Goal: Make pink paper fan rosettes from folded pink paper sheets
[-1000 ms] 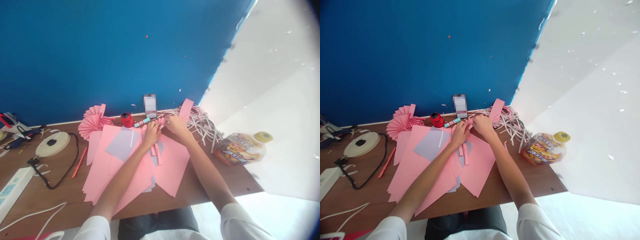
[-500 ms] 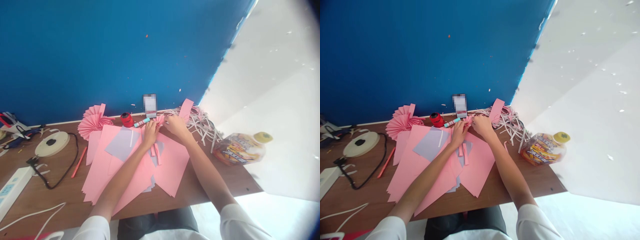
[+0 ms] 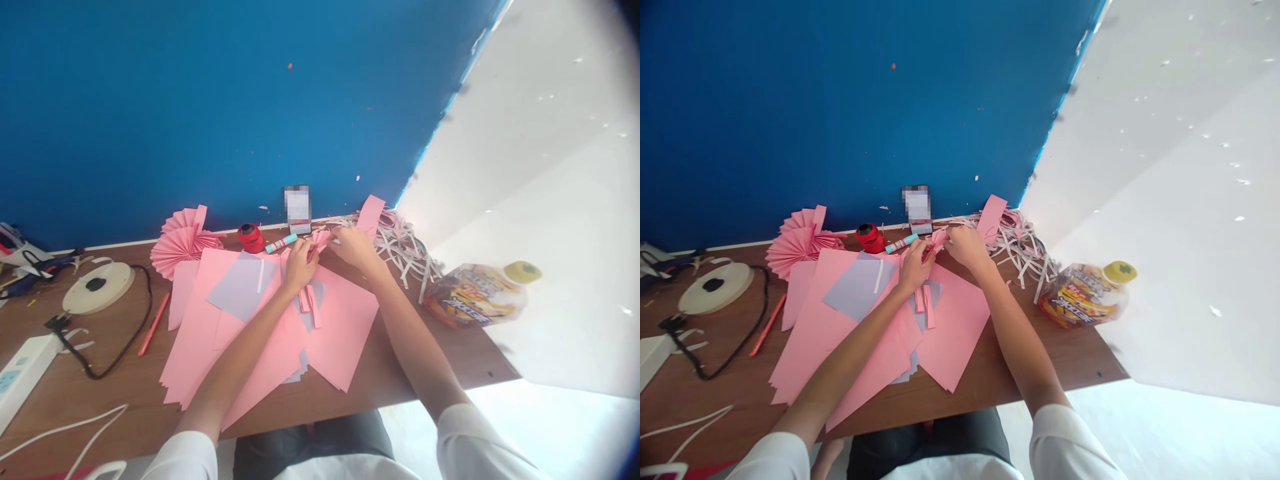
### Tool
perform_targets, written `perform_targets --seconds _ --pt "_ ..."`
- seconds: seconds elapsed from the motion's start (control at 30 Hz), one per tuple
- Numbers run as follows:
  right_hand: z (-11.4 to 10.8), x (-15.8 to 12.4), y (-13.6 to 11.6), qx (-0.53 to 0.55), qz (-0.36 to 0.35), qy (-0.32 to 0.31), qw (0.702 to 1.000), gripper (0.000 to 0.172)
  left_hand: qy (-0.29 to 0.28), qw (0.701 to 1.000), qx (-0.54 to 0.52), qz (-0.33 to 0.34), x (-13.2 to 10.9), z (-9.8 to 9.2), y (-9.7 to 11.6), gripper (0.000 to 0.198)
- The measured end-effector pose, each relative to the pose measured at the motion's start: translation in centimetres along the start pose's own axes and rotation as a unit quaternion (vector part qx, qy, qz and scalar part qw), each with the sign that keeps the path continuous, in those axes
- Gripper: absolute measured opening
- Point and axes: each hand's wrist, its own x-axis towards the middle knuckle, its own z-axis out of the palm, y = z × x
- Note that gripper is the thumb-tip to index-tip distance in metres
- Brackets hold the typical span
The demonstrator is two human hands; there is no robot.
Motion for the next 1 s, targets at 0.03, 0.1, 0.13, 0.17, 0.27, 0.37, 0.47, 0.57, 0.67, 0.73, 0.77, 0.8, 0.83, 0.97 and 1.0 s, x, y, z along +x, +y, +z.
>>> perform_targets --seconds 0.03,0.1,0.13,0.17,0.27,0.37,0.47,0.57,0.67,0.73,0.77,0.8,0.83,0.97,1.0 --pt "0.1 0.0 0.1 0.007 0.004 0.004 1.0 0.026 0.0 1.0 0.001 -0.003 0.0 0.0 0.0 0.018" --pt "0.2 0.1 0.2 0.017 0.013 0.013 1.0 0.026 0.001 1.0 0.012 -0.004 0.0 -0.1 0.1 0.019" --pt "0.4 0.2 0.3 0.02 0.017 0.018 0.999 0.027 0.002 1.0 0.021 -0.002 0.0 -0.1 0.1 0.02" --pt "0.5 0.2 0.4 0.022 0.02 0.023 0.999 0.028 0.003 1.0 0.028 -0.001 0.0 -0.1 0.1 0.02" --pt "0.7 0.2 0.5 0.028 0.024 0.032 0.999 0.029 0.003 0.999 0.041 0.004 0.1 -0.2 0.2 0.021" --pt "0.7 0.2 0.4 0.036 0.02 0.033 0.999 0.026 0.004 0.999 0.044 0.01 0.1 -0.3 0.1 0.021" --pt "0.6 0.2 0.5 0.048 0.032 0.032 0.998 0.026 0.003 0.999 0.04 0.016 0.1 -0.3 0.2 0.022" --pt "0.7 0.3 0.8 0.063 0.035 0.026 0.997 0.026 0.002 0.999 0.041 0.023 0.0 -0.3 0.1 0.022" --pt "0.9 0.4 1.0 0.071 0.018 0.029 0.997 0.026 0.007 0.999 0.044 0.026 0.0 -0.2 0.0 0.022" --pt "1.1 0.6 1.1 0.068 0.012 0.036 0.997 0.027 0.007 0.999 0.044 0.023 0.0 -0.1 -0.1 0.02" --pt "1.2 0.6 1.1 0.065 0.009 0.04 0.997 0.027 0.005 0.999 0.045 0.021 -0.1 -0.1 -0.2 0.019" --pt "1.3 0.7 1.0 0.062 0.007 0.044 0.997 0.027 0.002 0.999 0.048 0.019 -0.1 0.0 -0.2 0.018" --pt "1.3 0.7 1.0 0.06 0.004 0.048 0.997 0.027 -0.002 0.999 0.051 0.018 -0.1 0.0 -0.2 0.018" --pt "1.2 0.7 0.5 0.055 -0.003 0.058 0.997 0.026 -0.011 0.997 0.076 0.013 -0.1 -0.3 0.1 0.026" --pt "1.1 0.6 0.4 0.055 -0.005 0.059 0.997 0.025 -0.011 0.996 0.084 0.013 0.0 -0.5 0.2 0.027"
